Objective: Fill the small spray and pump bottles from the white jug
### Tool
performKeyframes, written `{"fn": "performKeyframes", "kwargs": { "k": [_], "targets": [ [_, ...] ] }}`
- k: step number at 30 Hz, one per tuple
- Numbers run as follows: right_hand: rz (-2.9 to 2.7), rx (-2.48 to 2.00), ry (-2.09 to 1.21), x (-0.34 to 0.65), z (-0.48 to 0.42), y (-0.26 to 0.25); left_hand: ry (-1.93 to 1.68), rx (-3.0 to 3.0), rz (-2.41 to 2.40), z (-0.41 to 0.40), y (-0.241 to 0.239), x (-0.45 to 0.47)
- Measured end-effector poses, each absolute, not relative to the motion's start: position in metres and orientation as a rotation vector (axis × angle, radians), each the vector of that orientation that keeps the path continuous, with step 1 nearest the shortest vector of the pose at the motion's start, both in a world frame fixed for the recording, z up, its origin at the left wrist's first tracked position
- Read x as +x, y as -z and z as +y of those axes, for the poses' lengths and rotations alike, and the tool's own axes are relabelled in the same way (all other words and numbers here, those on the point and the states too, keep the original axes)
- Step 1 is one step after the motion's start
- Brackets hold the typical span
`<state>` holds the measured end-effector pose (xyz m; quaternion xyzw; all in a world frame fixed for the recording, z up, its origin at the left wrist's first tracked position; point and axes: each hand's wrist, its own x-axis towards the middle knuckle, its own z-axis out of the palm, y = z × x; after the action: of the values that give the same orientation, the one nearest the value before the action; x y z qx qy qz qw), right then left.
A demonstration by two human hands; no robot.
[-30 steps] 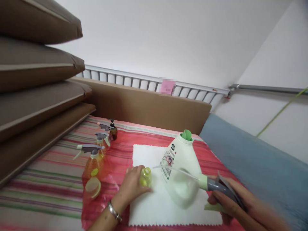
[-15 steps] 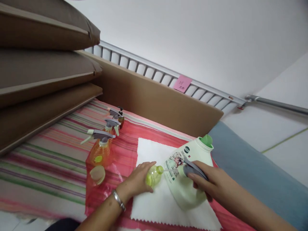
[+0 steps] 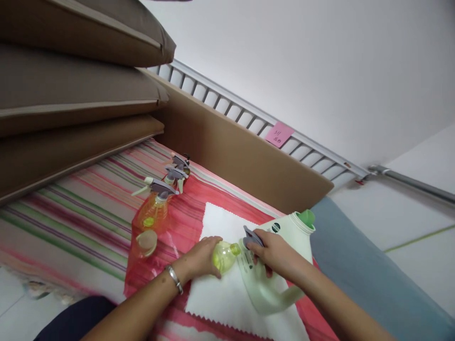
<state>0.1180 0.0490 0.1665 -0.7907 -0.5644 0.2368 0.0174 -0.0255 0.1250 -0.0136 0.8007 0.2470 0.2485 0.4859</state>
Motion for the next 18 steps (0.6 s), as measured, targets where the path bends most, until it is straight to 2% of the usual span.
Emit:
{"fn": "performKeyframes", "kwargs": {
  "k": [5, 18],
  "targets": [
    [-1.728, -2.489, -0.786, 0.12, 0.049, -0.174, -0.566, 1.948, 0.601, 0.126, 0.013, -0.025],
    [-1.727, -2.481, -0.785, 0.118, 0.057, -0.138, -0.582, 1.966, 0.572, 0.127, 0.021, -0.02]
  ]
}}
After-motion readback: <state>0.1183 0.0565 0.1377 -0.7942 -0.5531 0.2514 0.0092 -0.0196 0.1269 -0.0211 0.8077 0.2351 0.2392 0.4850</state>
